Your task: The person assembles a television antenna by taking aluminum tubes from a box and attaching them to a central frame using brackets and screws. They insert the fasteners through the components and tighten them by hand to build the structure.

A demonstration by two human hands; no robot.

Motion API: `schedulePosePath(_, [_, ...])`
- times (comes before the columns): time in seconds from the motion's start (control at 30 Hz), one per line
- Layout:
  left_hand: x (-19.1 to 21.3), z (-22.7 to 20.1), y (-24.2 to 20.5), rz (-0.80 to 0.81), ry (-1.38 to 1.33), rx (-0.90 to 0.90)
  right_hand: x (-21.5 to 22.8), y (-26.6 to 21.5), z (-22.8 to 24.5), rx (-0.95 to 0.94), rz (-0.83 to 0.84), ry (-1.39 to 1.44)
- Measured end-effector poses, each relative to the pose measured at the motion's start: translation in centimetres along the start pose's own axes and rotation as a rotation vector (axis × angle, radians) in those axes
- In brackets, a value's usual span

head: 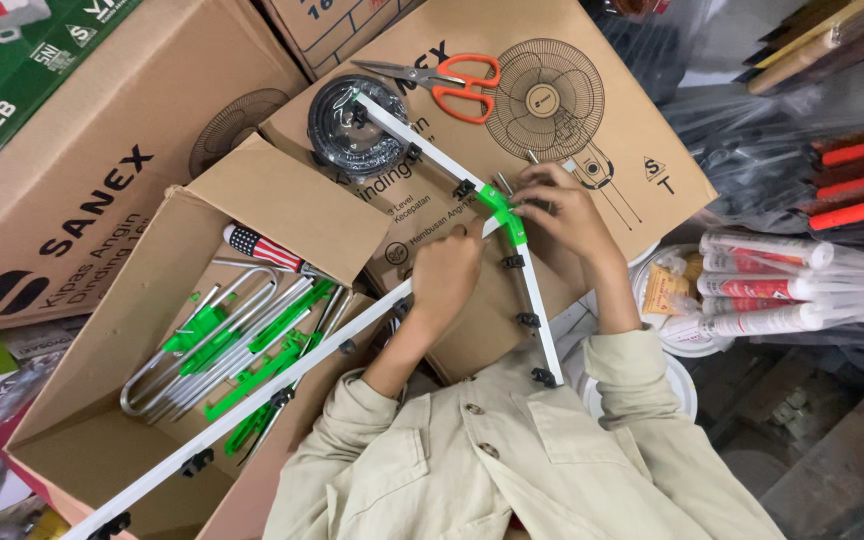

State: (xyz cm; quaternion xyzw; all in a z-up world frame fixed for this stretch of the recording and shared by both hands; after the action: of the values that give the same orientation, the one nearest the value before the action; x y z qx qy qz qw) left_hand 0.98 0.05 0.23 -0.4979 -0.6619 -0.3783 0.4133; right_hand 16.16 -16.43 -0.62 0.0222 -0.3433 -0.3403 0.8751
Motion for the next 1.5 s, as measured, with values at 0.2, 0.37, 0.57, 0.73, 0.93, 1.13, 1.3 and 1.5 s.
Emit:
schedulePosePath(0.2, [0.2, 0.1, 0.0, -0.018, 0.005, -0.018, -0.3, -0.3, -0.5, 0.030, 0.001, -0.089])
schedulePosePath(0.37, [-0.1, 0.1, 0.1, -0.009, 0.021, -0.020, -1.1, -1.2, 0.6, 0.071, -0.081, -0.404])
schedulePosePath(0.57, [-0.1, 0.2, 0.0, -0.029, -0.002, -0.027, -0.8, -1.9, -0.6, -0.034, -0.207, -0.212])
schedulePosePath(0.73, [-0.1, 0.2, -0.1, -0.002, -0.009, -0.013, 1.7, -2.3, -2.5, -0.021, -0.169, -0.397])
schedulePosePath(0.93, [0.1, 0.0, 0.0, -0.009, 0.016, -0.018, 2.7, -2.4, -3.5, -0.064, -0.065, -0.339])
schedulePosePath(1.13, [0.0, -0.1, 0.1, -0.009, 0.058, -0.021, 1.8, -2.3, -3.6, -0.086, -0.108, -0.305])
schedulePosePath(1.3, [0.4, -0.2, -0.1, -0.024, 0.070, -0.031, 1.5, -2.3, -3.3, -0.117, -0.129, -0.269])
schedulePosePath(1.5, [1.1, -0.3, 0.0, -0.040, 0.032, -0.056, 1.7, -3.3, -2.6, -0.160, -0.193, -0.124])
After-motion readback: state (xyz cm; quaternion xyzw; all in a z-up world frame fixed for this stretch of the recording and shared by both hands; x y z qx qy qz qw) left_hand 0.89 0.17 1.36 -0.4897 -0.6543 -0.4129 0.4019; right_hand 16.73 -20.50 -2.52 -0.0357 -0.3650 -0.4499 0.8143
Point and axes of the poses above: each hand's wrist, its own y-axis towards the middle knuckle, its own x-axis out of the back of the hand, z = x × y, the point moved 1 cm from there along y, towards the middle knuckle, and after that the axes turned 2 degrees about x, right-handed, at the moved point
